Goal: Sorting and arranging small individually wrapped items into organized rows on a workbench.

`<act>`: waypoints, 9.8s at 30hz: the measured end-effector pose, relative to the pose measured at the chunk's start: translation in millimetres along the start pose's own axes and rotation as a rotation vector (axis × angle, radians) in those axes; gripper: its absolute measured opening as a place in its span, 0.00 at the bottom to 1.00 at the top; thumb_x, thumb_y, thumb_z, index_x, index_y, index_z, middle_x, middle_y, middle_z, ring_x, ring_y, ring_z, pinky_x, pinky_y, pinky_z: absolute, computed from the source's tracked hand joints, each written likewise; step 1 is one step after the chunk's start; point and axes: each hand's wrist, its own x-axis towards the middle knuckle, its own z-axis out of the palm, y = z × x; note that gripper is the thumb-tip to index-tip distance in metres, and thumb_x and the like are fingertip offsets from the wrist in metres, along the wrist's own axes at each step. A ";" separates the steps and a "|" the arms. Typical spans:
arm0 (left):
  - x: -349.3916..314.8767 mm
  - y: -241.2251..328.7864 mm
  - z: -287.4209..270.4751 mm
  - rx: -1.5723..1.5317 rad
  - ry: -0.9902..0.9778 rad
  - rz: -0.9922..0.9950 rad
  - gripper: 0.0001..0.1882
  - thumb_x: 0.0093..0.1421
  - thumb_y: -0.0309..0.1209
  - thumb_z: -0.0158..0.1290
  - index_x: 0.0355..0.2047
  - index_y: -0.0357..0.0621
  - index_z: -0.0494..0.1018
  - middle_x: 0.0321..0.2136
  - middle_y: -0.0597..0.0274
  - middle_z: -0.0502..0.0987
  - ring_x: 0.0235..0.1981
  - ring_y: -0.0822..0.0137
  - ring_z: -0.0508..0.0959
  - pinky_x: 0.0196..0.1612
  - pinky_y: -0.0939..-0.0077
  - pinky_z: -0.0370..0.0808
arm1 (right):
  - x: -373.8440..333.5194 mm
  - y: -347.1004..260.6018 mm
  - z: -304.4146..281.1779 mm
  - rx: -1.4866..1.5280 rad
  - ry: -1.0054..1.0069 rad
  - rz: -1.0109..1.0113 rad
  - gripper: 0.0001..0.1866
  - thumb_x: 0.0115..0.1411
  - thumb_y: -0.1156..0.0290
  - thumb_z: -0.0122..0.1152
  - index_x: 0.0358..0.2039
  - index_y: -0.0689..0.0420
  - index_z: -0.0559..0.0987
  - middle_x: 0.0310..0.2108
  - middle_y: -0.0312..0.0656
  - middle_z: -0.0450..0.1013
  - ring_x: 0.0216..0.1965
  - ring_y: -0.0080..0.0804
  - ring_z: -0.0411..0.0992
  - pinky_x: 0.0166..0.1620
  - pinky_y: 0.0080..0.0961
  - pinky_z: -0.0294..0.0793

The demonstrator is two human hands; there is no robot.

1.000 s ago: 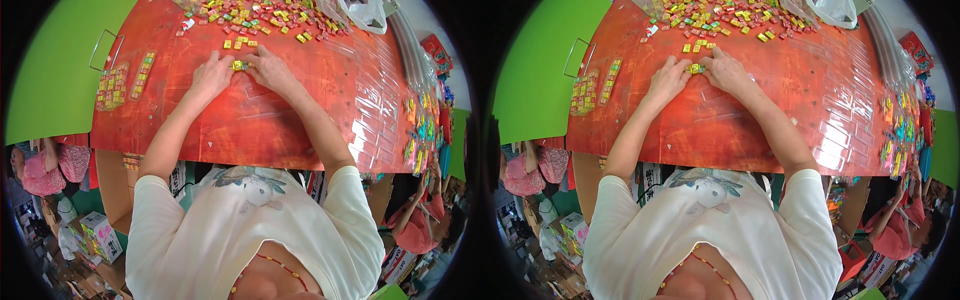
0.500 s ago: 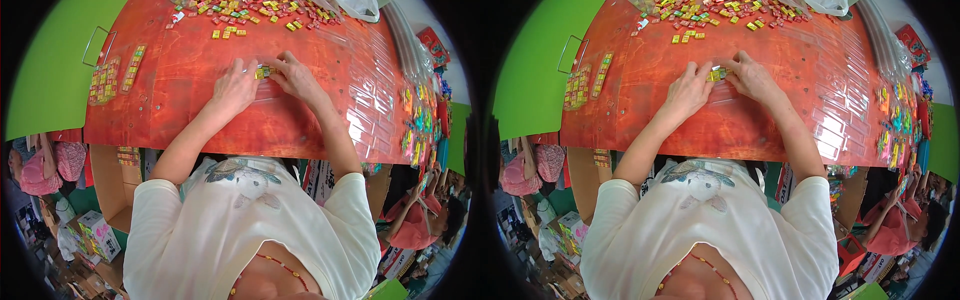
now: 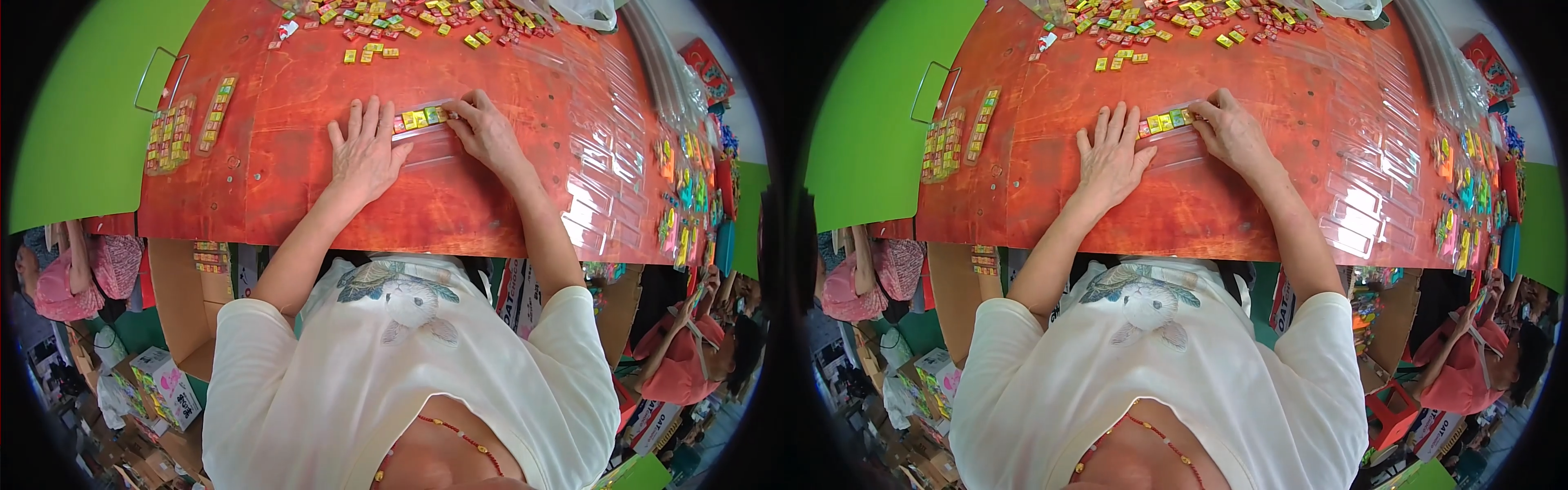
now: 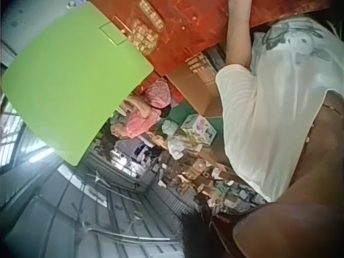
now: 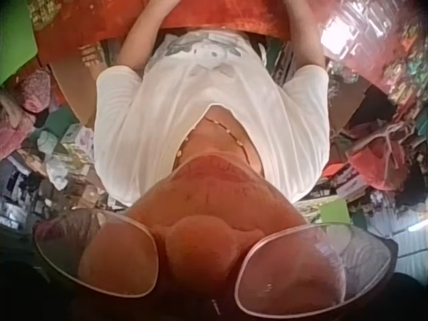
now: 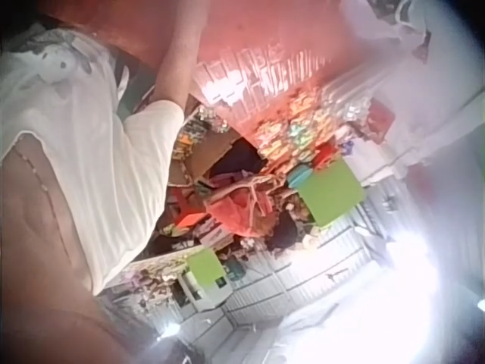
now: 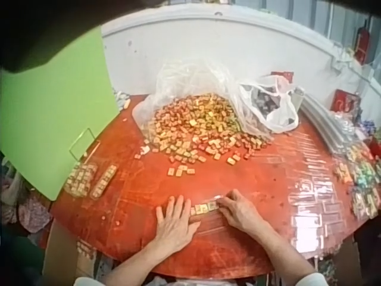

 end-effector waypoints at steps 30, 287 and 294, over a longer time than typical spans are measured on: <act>18.9 -13.3 -7.4 -0.181 -0.018 0.086 0.28 0.65 0.41 0.52 0.63 0.49 0.64 0.66 0.54 0.63 0.69 0.50 0.59 0.63 0.29 0.52 | -3.4 -9.9 -1.0 0.258 -0.047 0.111 0.21 0.63 0.74 0.57 0.57 0.60 0.73 0.45 0.50 0.76 0.45 0.44 0.76 0.48 0.32 0.75; 22.7 -21.9 -65.7 -0.221 0.040 0.357 0.10 0.61 0.39 0.57 0.42 0.56 0.75 0.34 0.55 0.69 0.31 0.53 0.80 0.29 0.58 0.79 | -5.4 -74.8 4.8 -0.111 0.073 0.053 0.10 0.57 0.71 0.64 0.40 0.58 0.78 0.33 0.51 0.71 0.35 0.52 0.73 0.38 0.46 0.73; -17.8 -14.3 -52.2 -0.200 -0.041 0.609 0.09 0.59 0.37 0.58 0.38 0.52 0.74 0.34 0.58 0.69 0.32 0.59 0.78 0.28 0.63 0.76 | -82.9 -114.0 24.6 -0.071 0.008 0.275 0.15 0.56 0.73 0.65 0.44 0.58 0.77 0.34 0.48 0.68 0.36 0.48 0.71 0.38 0.41 0.71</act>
